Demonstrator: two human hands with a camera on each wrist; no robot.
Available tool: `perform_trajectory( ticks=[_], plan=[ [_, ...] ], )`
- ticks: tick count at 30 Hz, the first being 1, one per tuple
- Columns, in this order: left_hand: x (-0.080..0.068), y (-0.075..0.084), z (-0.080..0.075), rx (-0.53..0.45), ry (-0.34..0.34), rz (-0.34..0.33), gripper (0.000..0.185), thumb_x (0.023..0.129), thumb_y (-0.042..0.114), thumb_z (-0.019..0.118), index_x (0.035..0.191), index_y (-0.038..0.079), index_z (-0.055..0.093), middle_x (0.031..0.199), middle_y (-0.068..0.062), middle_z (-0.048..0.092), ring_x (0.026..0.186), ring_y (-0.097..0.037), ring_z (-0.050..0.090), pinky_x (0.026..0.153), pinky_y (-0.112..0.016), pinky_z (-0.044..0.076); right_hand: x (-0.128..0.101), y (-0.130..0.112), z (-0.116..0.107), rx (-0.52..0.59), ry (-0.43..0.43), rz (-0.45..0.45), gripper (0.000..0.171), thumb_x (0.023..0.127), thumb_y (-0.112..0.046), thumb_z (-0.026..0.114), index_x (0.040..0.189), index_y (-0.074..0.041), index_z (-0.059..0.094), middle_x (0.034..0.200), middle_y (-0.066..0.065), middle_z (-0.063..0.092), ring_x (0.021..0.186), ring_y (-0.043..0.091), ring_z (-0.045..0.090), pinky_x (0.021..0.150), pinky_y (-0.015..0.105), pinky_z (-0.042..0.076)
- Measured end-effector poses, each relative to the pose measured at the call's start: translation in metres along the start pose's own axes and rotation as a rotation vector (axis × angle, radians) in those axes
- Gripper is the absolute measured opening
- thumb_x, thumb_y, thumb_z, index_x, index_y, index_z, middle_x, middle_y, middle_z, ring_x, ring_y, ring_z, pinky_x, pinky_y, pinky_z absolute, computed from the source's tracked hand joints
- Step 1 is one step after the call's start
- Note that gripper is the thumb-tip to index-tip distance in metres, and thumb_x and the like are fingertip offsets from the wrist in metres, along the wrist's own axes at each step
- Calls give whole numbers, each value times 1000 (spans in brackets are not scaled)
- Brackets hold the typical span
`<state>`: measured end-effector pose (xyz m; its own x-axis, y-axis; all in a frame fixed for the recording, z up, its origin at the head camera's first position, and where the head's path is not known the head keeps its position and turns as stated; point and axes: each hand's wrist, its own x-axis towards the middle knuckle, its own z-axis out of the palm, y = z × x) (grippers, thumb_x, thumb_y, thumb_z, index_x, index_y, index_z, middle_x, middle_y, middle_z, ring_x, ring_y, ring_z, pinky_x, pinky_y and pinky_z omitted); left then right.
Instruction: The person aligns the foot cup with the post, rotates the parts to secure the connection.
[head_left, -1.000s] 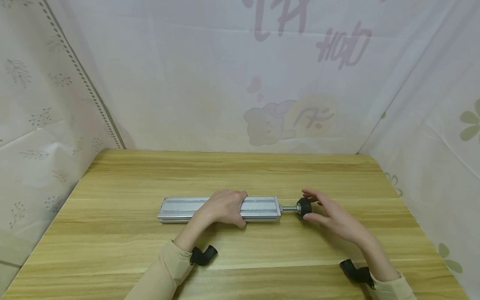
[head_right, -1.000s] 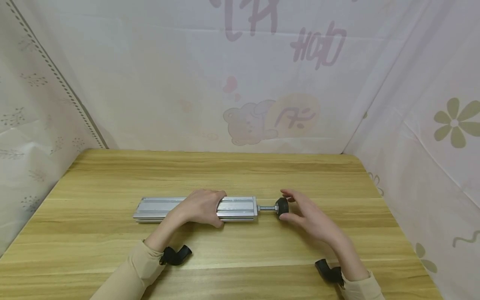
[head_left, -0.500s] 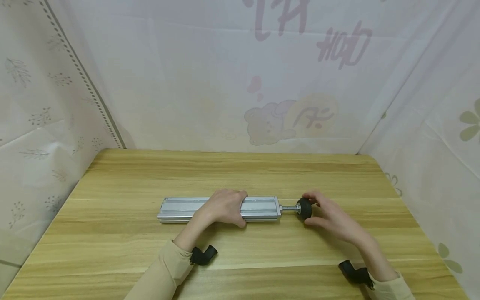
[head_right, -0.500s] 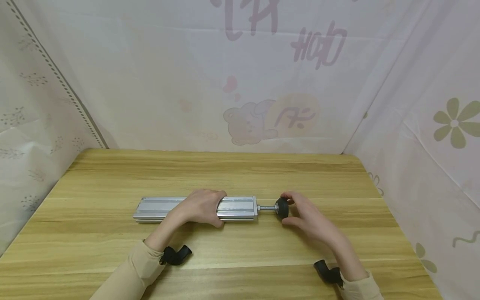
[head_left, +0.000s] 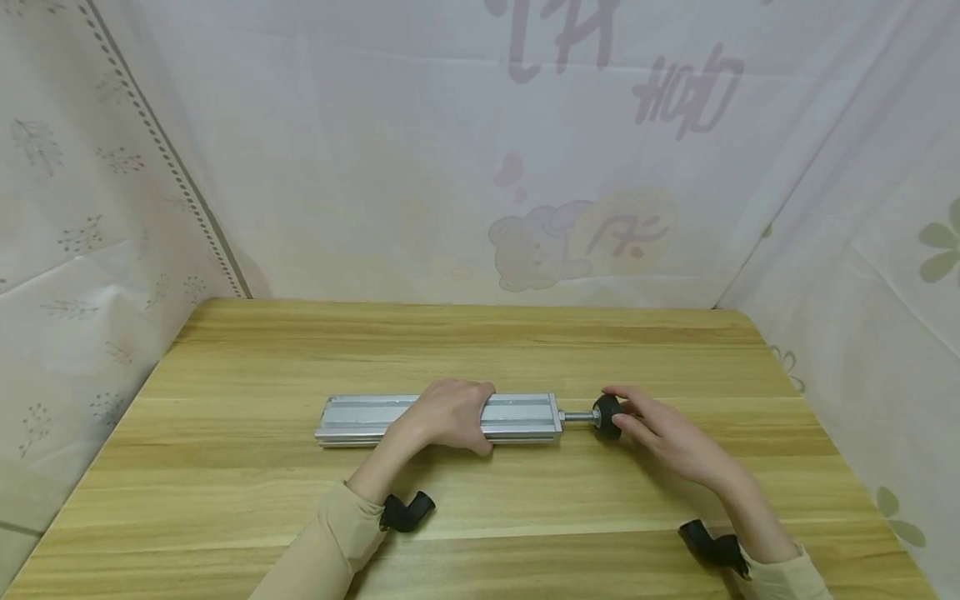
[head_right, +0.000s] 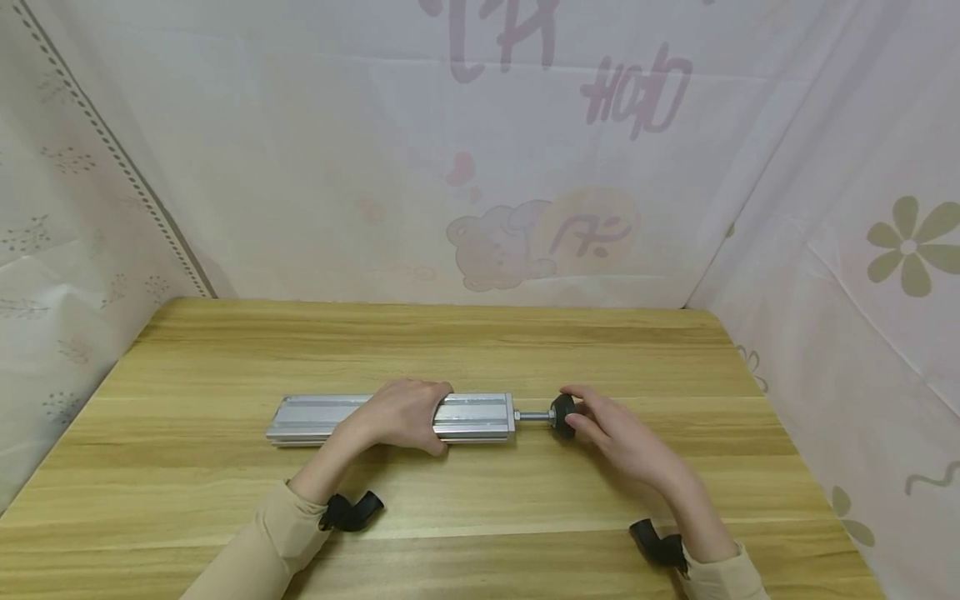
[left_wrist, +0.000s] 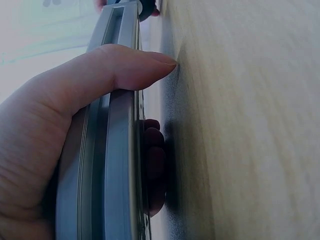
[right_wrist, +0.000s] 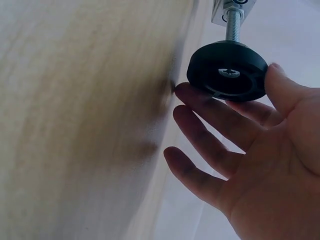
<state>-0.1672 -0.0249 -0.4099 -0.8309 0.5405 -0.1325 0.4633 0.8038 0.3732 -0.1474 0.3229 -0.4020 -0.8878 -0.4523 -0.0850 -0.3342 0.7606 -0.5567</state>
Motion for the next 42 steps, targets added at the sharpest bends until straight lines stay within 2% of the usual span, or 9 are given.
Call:
perform_trajectory(
  ticks=[7, 11, 15, 22, 26, 30, 34, 38, 42],
  plan=[
    [-1, 0, 0, -4, 3, -2, 41, 63, 35, 83, 89, 20, 55, 75, 9, 58, 66, -13, 52, 60, -31, 42, 0, 2, 3, 26, 30, -35, 73, 91, -35, 76, 152, -13, 42, 146, 13, 59, 128, 37, 60, 102, 59, 50],
    [-1, 0, 0, 0, 0, -4, 41, 63, 36, 83, 90, 20, 56, 75, 9, 59, 67, -13, 52, 59, -31, 43, 3, 1, 7, -18, 71, -79, 77, 78, -17, 89, 142, -9, 46, 134, 14, 63, 124, 40, 62, 103, 61, 49],
    [0, 0, 0, -2, -4, -3, 42, 64, 36, 83, 91, 20, 56, 75, 9, 59, 67, -13, 52, 59, -31, 43, 5, -2, 9, -21, 103, -99, 73, 75, -7, 90, 134, -10, 47, 128, 12, 65, 122, 36, 64, 103, 59, 50],
    [0, -1, 1, -5, -2, -8, 43, 63, 36, 83, 93, 19, 57, 77, 9, 60, 68, -14, 54, 59, -31, 44, 3, -1, 6, 21, 77, -90, 61, 85, -16, 83, 135, -14, 48, 127, 9, 66, 125, 36, 62, 102, 59, 49],
    [0, -1, 1, -3, -1, -9, 43, 63, 36, 83, 92, 20, 57, 77, 9, 60, 67, -14, 54, 59, -31, 43, 1, 2, 3, 29, 43, -95, 52, 98, -26, 69, 143, -10, 48, 129, 8, 66, 120, 29, 64, 97, 45, 53],
    [0, -1, 1, -3, -2, -9, 42, 63, 36, 83, 92, 20, 57, 75, 9, 59, 67, -13, 52, 59, -31, 43, 0, 2, 2, -15, 21, -80, 51, 106, -30, 54, 151, -6, 46, 138, 14, 63, 125, 31, 62, 101, 47, 52],
    [1, 0, 1, -5, -3, -8, 42, 63, 36, 83, 92, 20, 57, 75, 9, 59, 67, -13, 52, 59, -30, 43, -1, 1, 2, -45, 14, -36, 53, 109, -34, 47, 155, -7, 43, 145, 22, 58, 134, 42, 55, 107, 62, 44],
    [1, 0, 2, -4, -2, -9, 42, 63, 36, 83, 91, 20, 56, 76, 9, 59, 67, -13, 52, 60, -30, 43, -2, 0, 2, -38, 10, -13, 56, 110, -37, 43, 157, -8, 39, 149, 24, 54, 135, 45, 54, 107, 64, 43],
    [1, 0, 2, 1, -1, -10, 42, 63, 36, 83, 90, 20, 56, 75, 9, 59, 66, -13, 51, 60, -30, 43, -1, 0, 3, 11, 31, -25, 63, 104, -36, 57, 158, -11, 36, 151, 16, 54, 134, 39, 56, 105, 62, 46]
  ],
)
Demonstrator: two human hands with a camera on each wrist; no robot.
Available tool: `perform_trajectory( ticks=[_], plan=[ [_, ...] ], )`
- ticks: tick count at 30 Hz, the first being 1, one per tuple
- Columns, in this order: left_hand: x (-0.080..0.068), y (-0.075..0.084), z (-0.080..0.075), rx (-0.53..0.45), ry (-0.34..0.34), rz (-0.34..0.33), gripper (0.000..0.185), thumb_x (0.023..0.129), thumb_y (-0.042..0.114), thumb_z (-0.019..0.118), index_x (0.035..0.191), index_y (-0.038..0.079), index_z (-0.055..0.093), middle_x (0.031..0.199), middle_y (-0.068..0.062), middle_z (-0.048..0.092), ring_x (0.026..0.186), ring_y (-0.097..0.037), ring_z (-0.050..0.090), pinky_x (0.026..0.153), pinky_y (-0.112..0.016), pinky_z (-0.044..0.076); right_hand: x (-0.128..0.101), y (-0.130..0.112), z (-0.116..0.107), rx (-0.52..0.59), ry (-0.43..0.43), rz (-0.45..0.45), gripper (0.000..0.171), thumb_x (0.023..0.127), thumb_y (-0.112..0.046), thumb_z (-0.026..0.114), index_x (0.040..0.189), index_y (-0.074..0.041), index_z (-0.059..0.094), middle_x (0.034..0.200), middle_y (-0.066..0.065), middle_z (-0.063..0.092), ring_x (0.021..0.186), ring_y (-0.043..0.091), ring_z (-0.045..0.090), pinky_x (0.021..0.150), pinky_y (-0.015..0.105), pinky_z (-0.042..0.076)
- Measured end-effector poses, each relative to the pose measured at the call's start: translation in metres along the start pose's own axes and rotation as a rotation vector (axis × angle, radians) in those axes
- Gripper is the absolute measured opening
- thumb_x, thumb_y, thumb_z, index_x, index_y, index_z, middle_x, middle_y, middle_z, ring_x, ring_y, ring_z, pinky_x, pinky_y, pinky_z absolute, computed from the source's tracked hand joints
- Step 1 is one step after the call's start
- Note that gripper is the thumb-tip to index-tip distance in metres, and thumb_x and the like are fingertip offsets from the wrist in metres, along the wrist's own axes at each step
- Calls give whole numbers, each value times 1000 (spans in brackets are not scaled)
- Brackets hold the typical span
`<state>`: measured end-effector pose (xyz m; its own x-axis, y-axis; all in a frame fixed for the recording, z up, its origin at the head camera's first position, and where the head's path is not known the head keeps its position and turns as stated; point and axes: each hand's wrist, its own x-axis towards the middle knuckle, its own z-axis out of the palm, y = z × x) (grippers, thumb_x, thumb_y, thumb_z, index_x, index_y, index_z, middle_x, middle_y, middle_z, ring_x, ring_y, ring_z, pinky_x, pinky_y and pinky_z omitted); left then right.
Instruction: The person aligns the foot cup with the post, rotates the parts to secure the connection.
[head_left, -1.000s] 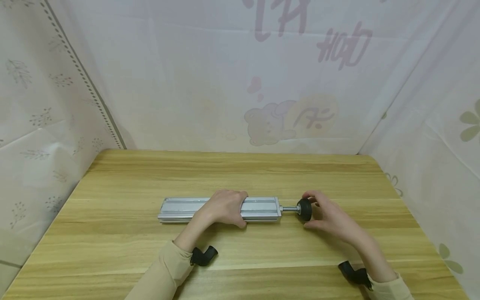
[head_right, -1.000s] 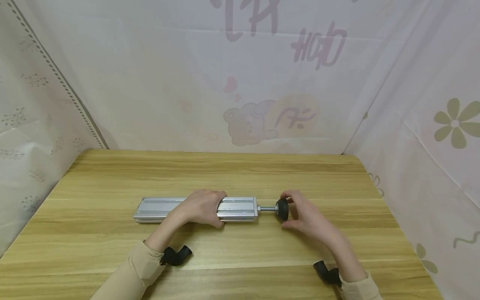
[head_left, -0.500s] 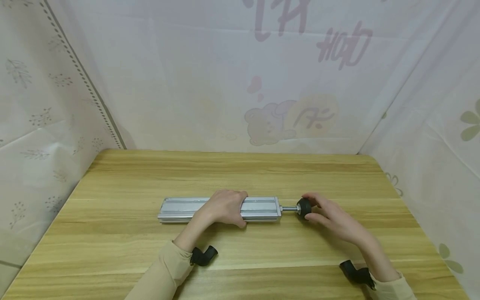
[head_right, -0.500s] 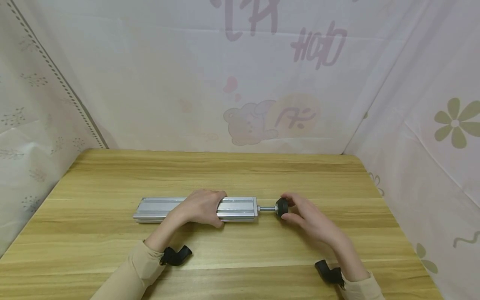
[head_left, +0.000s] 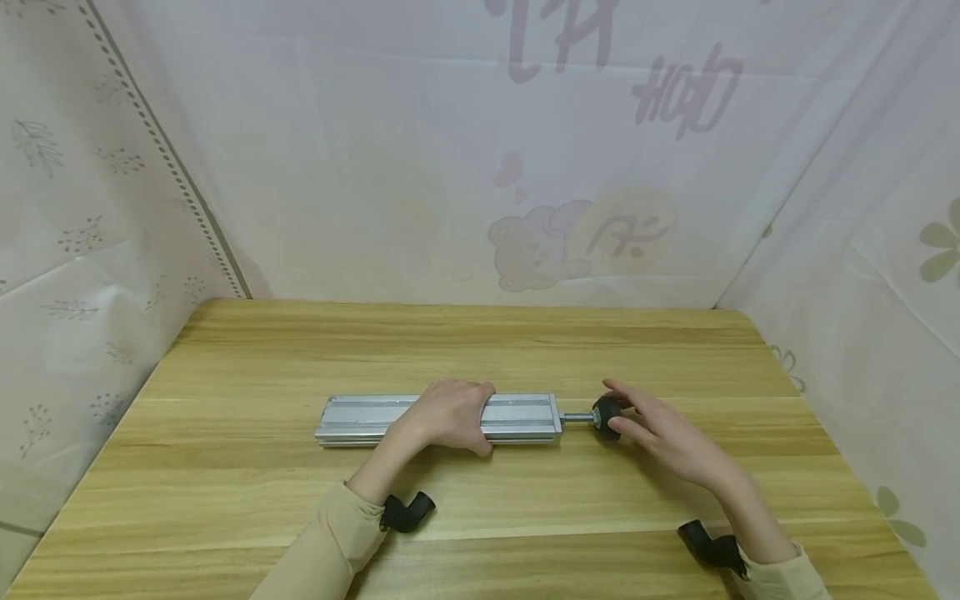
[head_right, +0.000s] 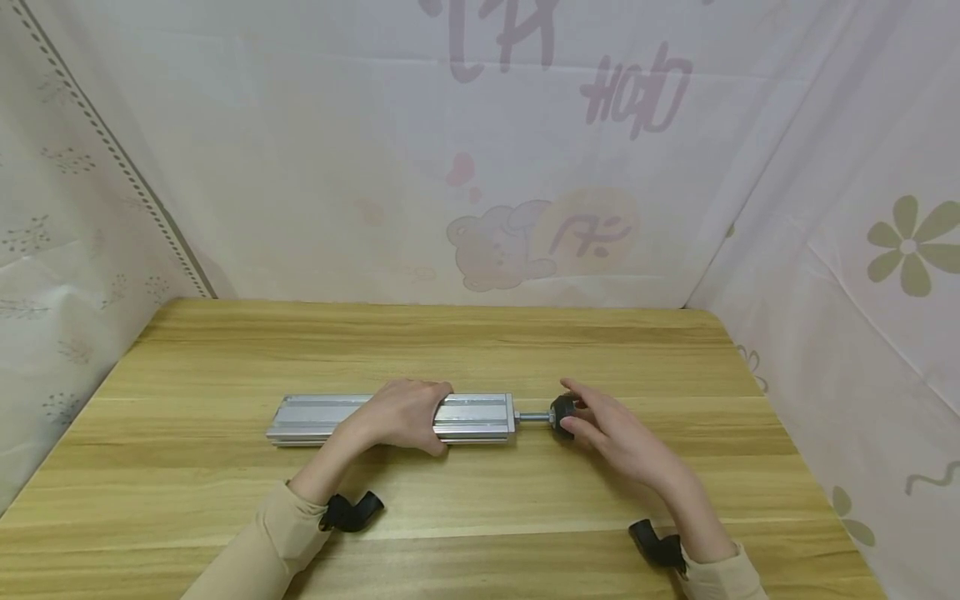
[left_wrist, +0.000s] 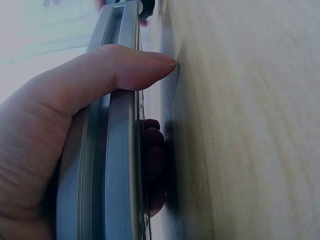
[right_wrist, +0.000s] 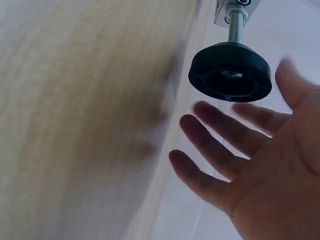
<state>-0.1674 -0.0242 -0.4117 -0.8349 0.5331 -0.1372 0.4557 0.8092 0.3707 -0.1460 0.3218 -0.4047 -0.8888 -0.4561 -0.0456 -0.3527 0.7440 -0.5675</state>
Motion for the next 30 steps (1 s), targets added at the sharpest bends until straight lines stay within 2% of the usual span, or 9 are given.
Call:
perform_trajectory(
  ticks=[3, 5, 7, 10, 12, 15, 20, 26, 30],
  plan=[
    [0, 0, 0, 0, -1, -1, 42, 63, 36, 83, 90, 20, 56, 75, 9, 59, 67, -13, 52, 60, -31, 43, 2, 0, 2, 4, 27, -41, 76, 91, -27, 78, 153, -10, 39, 148, 13, 54, 132, 37, 57, 104, 61, 47],
    [0, -1, 0, -1, -1, -3, 42, 63, 36, 83, 91, 20, 56, 75, 9, 59, 67, -13, 53, 60, -31, 43, 4, 0, 4, -19, 51, -72, 80, 81, -18, 87, 146, -9, 42, 143, 14, 57, 129, 37, 58, 104, 61, 47],
    [0, -1, 0, -3, -3, -4, 43, 63, 36, 83, 92, 20, 56, 76, 9, 60, 68, -13, 53, 61, -31, 43, 5, 0, 5, -38, 71, -95, 78, 75, -9, 90, 140, -7, 44, 136, 14, 60, 125, 37, 60, 104, 60, 48],
    [0, -1, 0, -4, -7, -5, 43, 64, 36, 83, 92, 20, 56, 76, 9, 60, 68, -13, 53, 61, -31, 43, 6, -1, 6, -38, 90, -94, 73, 74, -4, 89, 133, -9, 46, 129, 12, 63, 121, 35, 62, 103, 59, 50],
    [0, -1, 0, -9, -9, -6, 42, 64, 36, 83, 92, 20, 56, 76, 8, 59, 68, -13, 52, 61, -31, 43, 5, -1, 6, -22, 91, -87, 69, 77, -5, 88, 132, -10, 46, 128, 11, 64, 121, 35, 62, 102, 60, 50],
    [0, -1, 0, -12, -11, -5, 42, 64, 35, 83, 91, 20, 56, 75, 8, 59, 67, -13, 52, 61, -30, 43, 2, 0, 2, -13, 75, -78, 63, 84, -15, 84, 135, -13, 48, 130, 6, 64, 123, 32, 61, 102, 58, 49],
    [0, -2, 0, -11, -7, -1, 41, 64, 36, 83, 90, 20, 55, 74, 8, 58, 67, -12, 50, 61, -30, 42, -1, 1, -2, -60, 32, -73, 55, 99, -29, 67, 147, -9, 49, 133, 7, 65, 121, 26, 63, 97, 50, 51],
    [0, -2, 0, -5, -9, -2, 42, 64, 37, 83, 91, 20, 55, 74, 8, 58, 67, -12, 50, 61, -30, 42, -1, -2, -3, -86, -2, -30, 52, 109, -31, 49, 154, -5, 45, 143, 22, 60, 131, 43, 57, 106, 63, 44],
    [0, -1, 0, -9, -11, -4, 43, 64, 37, 83, 93, 20, 57, 76, 9, 60, 68, -13, 53, 62, -31, 44, -1, -1, -2, -57, -12, -10, 54, 110, -34, 43, 156, -6, 40, 151, 23, 53, 137, 45, 52, 108, 64, 42]
  ],
)
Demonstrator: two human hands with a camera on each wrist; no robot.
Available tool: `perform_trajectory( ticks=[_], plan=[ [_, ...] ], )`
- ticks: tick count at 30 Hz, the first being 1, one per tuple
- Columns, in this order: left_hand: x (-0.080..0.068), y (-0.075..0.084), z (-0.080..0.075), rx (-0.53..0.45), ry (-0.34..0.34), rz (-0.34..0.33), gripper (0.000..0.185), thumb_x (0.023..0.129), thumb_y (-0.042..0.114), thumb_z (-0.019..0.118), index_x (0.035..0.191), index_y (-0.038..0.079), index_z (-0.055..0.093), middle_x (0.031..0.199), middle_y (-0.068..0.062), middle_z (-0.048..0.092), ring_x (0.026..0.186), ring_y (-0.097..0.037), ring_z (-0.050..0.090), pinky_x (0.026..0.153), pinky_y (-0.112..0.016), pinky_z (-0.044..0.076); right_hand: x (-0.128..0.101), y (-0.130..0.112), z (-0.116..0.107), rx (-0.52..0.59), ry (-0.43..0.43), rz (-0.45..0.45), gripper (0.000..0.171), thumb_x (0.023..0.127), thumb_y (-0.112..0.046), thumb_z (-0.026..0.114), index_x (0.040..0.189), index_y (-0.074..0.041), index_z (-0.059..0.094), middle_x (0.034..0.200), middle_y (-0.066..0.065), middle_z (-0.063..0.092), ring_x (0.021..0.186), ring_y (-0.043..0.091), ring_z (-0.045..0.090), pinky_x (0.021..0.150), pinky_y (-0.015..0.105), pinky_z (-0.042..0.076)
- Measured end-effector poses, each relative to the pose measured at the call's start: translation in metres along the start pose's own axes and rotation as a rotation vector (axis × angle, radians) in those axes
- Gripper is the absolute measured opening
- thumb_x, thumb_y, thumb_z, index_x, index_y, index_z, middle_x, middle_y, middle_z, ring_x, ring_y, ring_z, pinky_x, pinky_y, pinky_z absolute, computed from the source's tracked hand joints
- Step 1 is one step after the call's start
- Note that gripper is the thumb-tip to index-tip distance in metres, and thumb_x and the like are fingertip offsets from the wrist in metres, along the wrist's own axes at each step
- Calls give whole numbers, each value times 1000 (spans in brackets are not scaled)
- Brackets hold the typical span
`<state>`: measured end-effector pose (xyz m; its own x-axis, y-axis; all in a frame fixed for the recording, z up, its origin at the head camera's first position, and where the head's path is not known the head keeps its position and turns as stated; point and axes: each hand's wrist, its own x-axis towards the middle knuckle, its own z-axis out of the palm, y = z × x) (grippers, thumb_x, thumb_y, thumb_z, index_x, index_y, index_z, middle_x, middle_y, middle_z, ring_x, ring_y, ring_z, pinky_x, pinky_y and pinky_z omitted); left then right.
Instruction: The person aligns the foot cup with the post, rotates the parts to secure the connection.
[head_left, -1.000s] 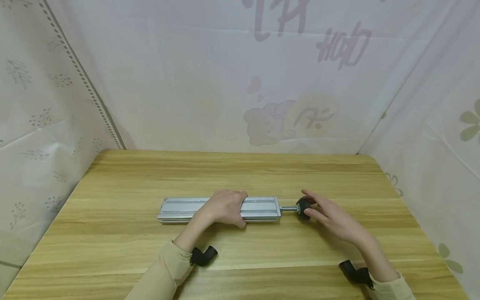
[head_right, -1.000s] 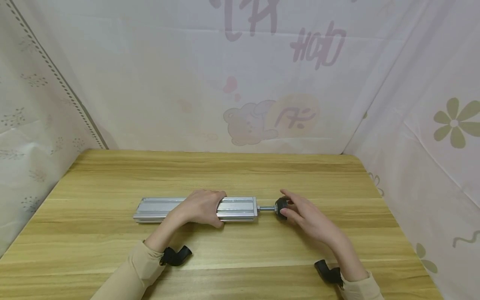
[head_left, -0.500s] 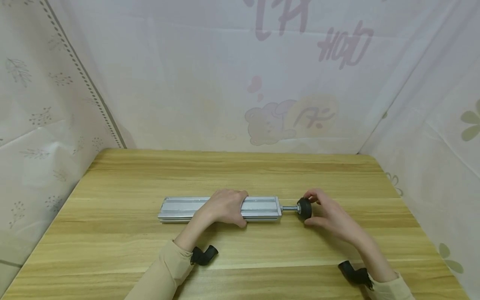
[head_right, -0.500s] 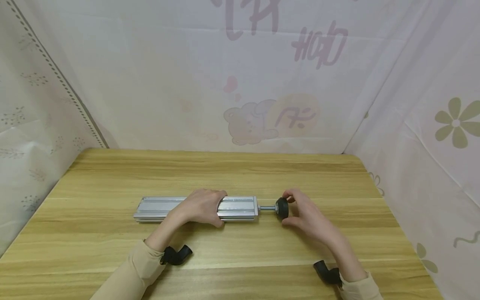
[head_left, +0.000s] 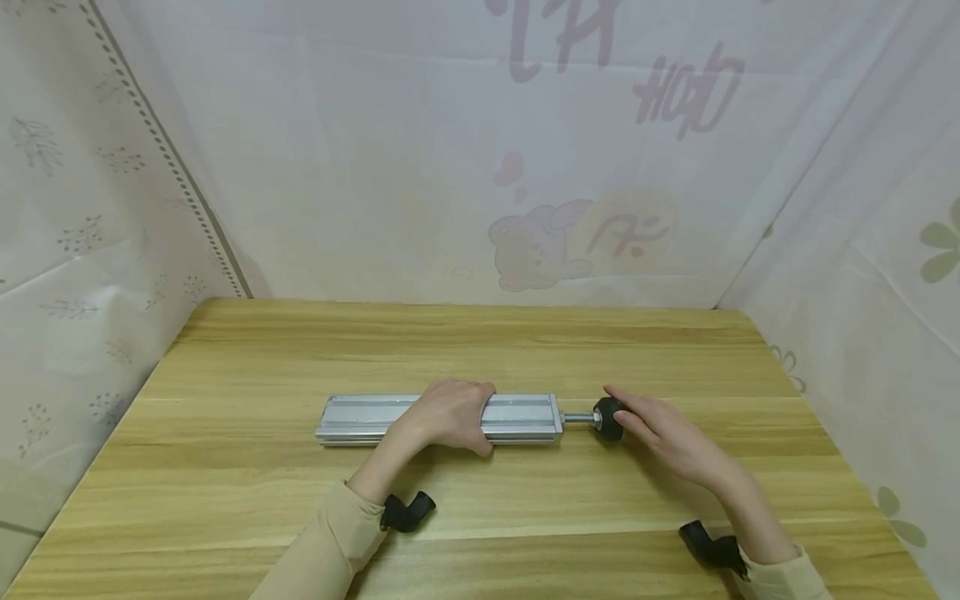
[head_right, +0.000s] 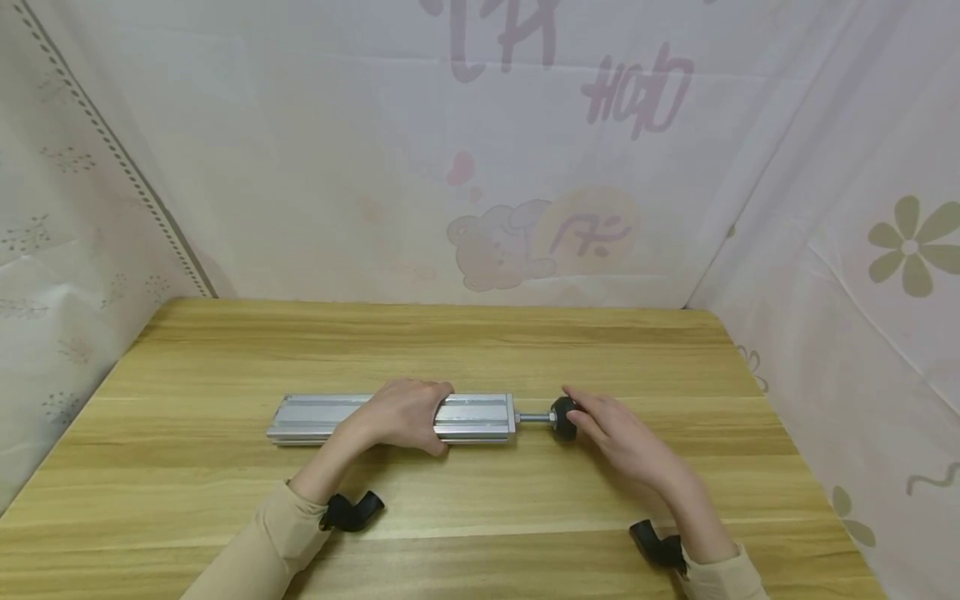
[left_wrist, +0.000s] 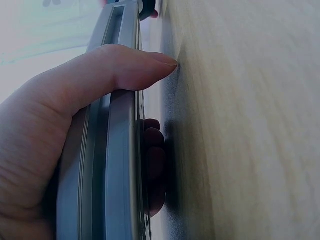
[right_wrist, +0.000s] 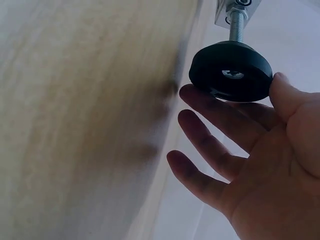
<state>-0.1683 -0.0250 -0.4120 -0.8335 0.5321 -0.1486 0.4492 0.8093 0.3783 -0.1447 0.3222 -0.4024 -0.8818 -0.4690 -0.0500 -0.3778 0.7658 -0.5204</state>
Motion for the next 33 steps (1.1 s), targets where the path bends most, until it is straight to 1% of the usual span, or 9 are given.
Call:
perform_trajectory(
  ticks=[2, 4, 9, 11, 15, 18, 21, 28, 33],
  plan=[
    [0, 0, 0, -4, -1, -2, 43, 64, 37, 83, 93, 20, 57, 76, 8, 60, 68, -13, 53, 62, -31, 44, 0, 0, 1, 29, 1, 6, 58, 109, -37, 47, 158, -9, 38, 153, 20, 52, 136, 44, 53, 107, 64, 43],
    [-1, 0, 0, -5, -1, -1, 43, 65, 37, 83, 94, 20, 57, 77, 8, 60, 68, -13, 53, 62, -31, 43, 0, 1, 2, 53, 12, 4, 64, 104, -38, 58, 158, -11, 37, 154, 16, 51, 135, 41, 55, 105, 63, 45],
    [-1, 0, 0, 2, 1, 3, 43, 64, 37, 84, 93, 20, 57, 78, 9, 60, 68, -13, 53, 61, -30, 44, 3, 0, 5, 56, 47, -36, 79, 82, -24, 86, 147, -11, 43, 144, 13, 58, 128, 38, 59, 104, 60, 48],
    [-1, 1, 0, 3, 2, 2, 43, 64, 37, 84, 93, 20, 57, 78, 9, 60, 69, -13, 54, 62, -30, 44, 5, -1, 7, 42, 64, -54, 79, 77, -16, 90, 141, -10, 45, 137, 13, 60, 126, 37, 60, 104, 58, 49],
    [-1, 1, 0, 3, 0, -4, 43, 64, 37, 84, 93, 20, 57, 78, 9, 61, 69, -13, 54, 63, -31, 45, 8, -2, 9, 18, 97, -86, 75, 74, -8, 90, 135, -9, 45, 129, 11, 62, 121, 32, 62, 104, 55, 50],
    [0, 1, 0, 10, -4, -8, 43, 64, 37, 84, 92, 20, 57, 78, 9, 61, 69, -13, 55, 63, -32, 45, 8, -2, 9, 11, 109, -102, 71, 77, -8, 89, 133, -9, 47, 127, 8, 63, 119, 30, 62, 102, 54, 51],
    [0, 1, -1, 17, -6, -10, 42, 64, 37, 83, 92, 20, 57, 78, 9, 61, 70, -13, 55, 63, -32, 46, 6, -1, 7, 17, 97, -100, 63, 85, -14, 83, 138, -10, 48, 130, 8, 64, 120, 29, 62, 100, 53, 51],
    [1, 0, 0, 22, -2, -5, 43, 64, 37, 84, 91, 20, 56, 77, 9, 60, 69, -13, 53, 62, -31, 44, 3, 0, 4, 48, 19, -30, 53, 106, -33, 55, 152, -8, 44, 139, 11, 61, 119, 22, 62, 93, 35, 54],
    [1, 0, 1, 23, -1, -3, 42, 64, 38, 84, 91, 21, 56, 77, 9, 60, 69, -13, 54, 62, -31, 44, 4, -1, 4, 42, 4, -7, 51, 109, -34, 46, 152, -7, 43, 144, 15, 58, 127, 29, 60, 99, 47, 51]
  ],
)
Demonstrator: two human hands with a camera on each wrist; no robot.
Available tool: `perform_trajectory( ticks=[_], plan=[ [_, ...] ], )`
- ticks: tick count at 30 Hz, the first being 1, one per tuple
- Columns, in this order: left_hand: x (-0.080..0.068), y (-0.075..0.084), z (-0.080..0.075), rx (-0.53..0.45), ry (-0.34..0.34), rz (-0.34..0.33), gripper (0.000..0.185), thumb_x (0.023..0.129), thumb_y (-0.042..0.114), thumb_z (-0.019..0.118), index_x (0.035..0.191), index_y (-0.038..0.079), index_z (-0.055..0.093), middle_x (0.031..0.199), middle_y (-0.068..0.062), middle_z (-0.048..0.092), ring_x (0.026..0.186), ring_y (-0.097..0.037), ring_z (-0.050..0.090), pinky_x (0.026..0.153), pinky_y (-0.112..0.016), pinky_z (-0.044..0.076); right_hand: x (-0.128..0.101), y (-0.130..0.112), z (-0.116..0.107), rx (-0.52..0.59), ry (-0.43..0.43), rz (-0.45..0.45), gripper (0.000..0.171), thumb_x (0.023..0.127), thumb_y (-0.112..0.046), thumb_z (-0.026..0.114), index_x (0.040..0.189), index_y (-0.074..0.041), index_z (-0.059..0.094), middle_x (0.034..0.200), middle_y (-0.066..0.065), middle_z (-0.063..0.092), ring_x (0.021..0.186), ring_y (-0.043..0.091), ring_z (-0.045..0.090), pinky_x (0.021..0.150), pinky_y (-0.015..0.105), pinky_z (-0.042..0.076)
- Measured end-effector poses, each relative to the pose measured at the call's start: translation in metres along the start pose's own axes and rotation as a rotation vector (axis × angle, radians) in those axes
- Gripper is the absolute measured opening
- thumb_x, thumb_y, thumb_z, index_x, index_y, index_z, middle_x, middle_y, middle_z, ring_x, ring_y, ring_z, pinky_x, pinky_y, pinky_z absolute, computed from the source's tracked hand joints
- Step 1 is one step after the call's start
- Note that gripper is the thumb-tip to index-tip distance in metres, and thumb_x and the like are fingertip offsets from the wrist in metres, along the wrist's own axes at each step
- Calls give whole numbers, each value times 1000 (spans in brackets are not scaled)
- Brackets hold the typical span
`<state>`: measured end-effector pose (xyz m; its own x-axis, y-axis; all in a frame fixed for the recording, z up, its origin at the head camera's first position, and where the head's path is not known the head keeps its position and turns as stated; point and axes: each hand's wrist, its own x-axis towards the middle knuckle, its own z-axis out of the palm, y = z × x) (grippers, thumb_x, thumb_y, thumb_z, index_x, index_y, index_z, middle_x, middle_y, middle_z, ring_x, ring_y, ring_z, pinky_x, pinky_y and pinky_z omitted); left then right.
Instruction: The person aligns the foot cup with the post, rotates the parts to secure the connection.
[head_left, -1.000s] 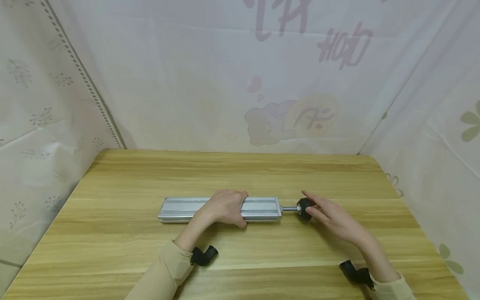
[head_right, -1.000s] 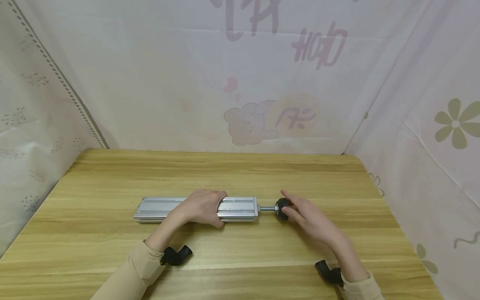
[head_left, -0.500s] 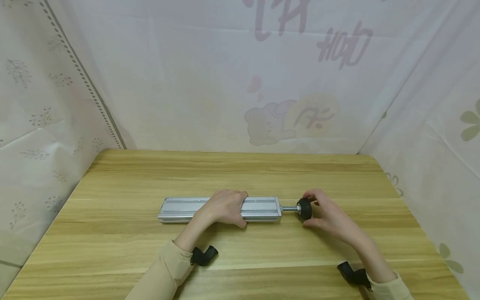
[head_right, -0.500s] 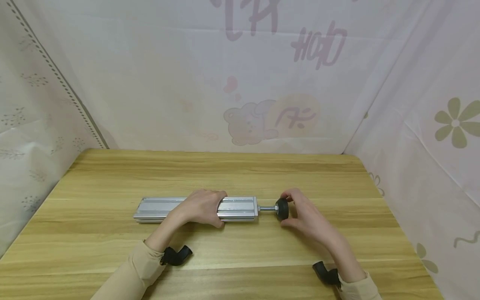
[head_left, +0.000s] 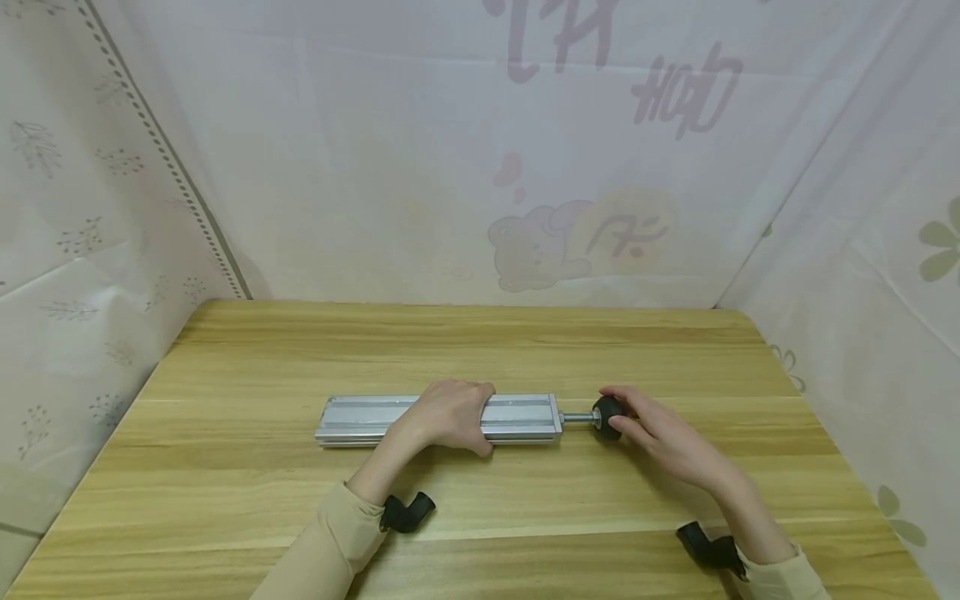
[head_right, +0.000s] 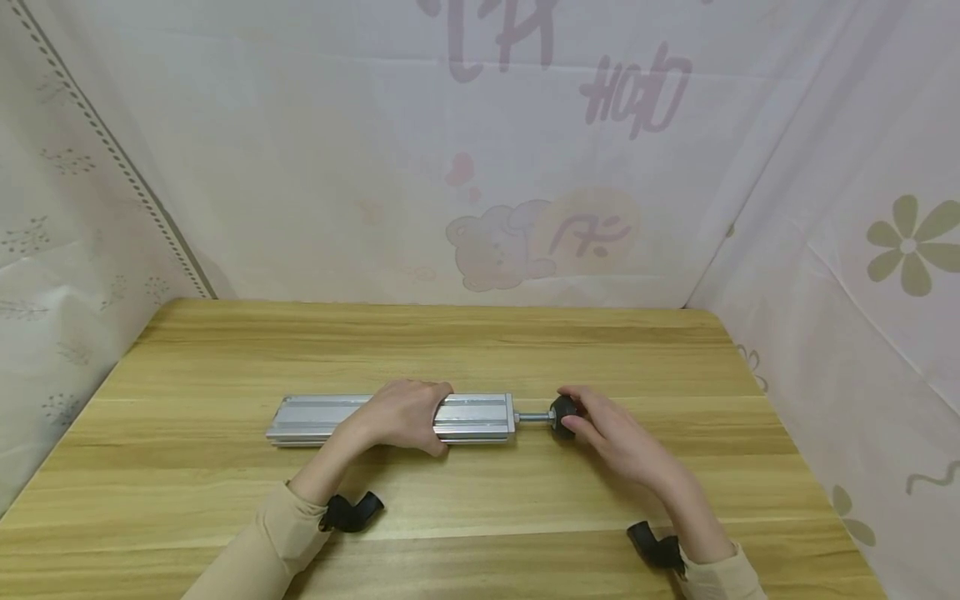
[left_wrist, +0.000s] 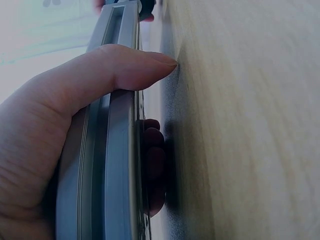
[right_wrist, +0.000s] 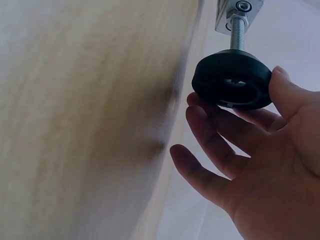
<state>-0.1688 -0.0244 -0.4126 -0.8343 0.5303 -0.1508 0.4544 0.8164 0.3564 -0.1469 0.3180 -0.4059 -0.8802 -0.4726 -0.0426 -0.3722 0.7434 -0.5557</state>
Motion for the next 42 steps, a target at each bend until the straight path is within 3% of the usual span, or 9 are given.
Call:
perform_trajectory(
  ticks=[4, 6, 12, 16, 24, 30, 35, 39, 42],
  plan=[
    [0, 0, 0, -2, -2, -4, 42, 64, 37, 83, 90, 21, 55, 78, 9, 60, 70, -13, 54, 62, -31, 45, 0, 0, 0, 20, -5, 27, 53, 110, -37, 44, 154, -9, 42, 148, 15, 56, 130, 31, 59, 101, 52, 49],
    [0, 0, 0, -3, -2, -4, 42, 64, 37, 83, 90, 21, 55, 78, 9, 60, 70, -13, 54, 62, -31, 45, -1, -1, 0, 43, 2, 32, 55, 107, -38, 51, 155, -11, 41, 150, 13, 55, 131, 32, 58, 102, 53, 50],
    [-1, 0, -1, -5, 1, -4, 42, 63, 37, 83, 90, 21, 55, 79, 9, 60, 71, -14, 55, 63, -32, 45, 1, 1, 3, 16, 49, -46, 82, 82, -21, 87, 149, -10, 41, 146, 13, 56, 130, 37, 57, 105, 60, 48],
    [-1, 0, -1, -9, 2, -5, 42, 63, 37, 83, 91, 21, 55, 79, 9, 60, 71, -14, 55, 63, -32, 45, 4, 0, 5, -21, 79, -84, 79, 74, -8, 90, 139, -8, 45, 132, 10, 62, 124, 33, 61, 104, 56, 49],
    [0, 0, 0, -9, 2, -4, 43, 63, 37, 84, 91, 21, 56, 80, 9, 61, 71, -14, 55, 63, -31, 45, 1, 1, 3, 18, 69, -62, 63, 86, -17, 83, 138, -14, 48, 128, 7, 65, 122, 32, 63, 102, 57, 49],
    [-1, 0, -1, -19, 1, -6, 42, 64, 36, 83, 90, 21, 55, 77, 9, 60, 69, -14, 53, 61, -31, 44, 0, 2, 1, -3, 21, -50, 53, 104, -30, 58, 151, -9, 44, 140, 11, 61, 124, 26, 62, 98, 45, 53],
    [-1, 0, -1, -22, 0, -5, 41, 64, 36, 83, 90, 21, 55, 77, 8, 59, 69, -14, 53, 61, -31, 44, 0, 1, 0, 8, -4, -18, 48, 110, -30, 46, 153, -9, 43, 135, 9, 63, 111, 18, 62, 92, 34, 53],
    [-1, 0, -1, -20, 4, -2, 42, 64, 37, 84, 91, 20, 56, 78, 8, 60, 70, -14, 53, 62, -32, 44, 0, 0, 0, 24, 1, -6, 49, 110, -32, 45, 153, -9, 43, 144, 13, 59, 124, 27, 62, 99, 45, 52],
    [-1, 0, -1, -15, 4, -3, 43, 64, 37, 84, 92, 21, 56, 80, 9, 60, 71, -14, 55, 63, -32, 45, -1, -1, 0, 44, 21, -6, 55, 104, -33, 58, 152, -11, 43, 147, 15, 57, 133, 38, 57, 103, 58, 49]
  ],
)
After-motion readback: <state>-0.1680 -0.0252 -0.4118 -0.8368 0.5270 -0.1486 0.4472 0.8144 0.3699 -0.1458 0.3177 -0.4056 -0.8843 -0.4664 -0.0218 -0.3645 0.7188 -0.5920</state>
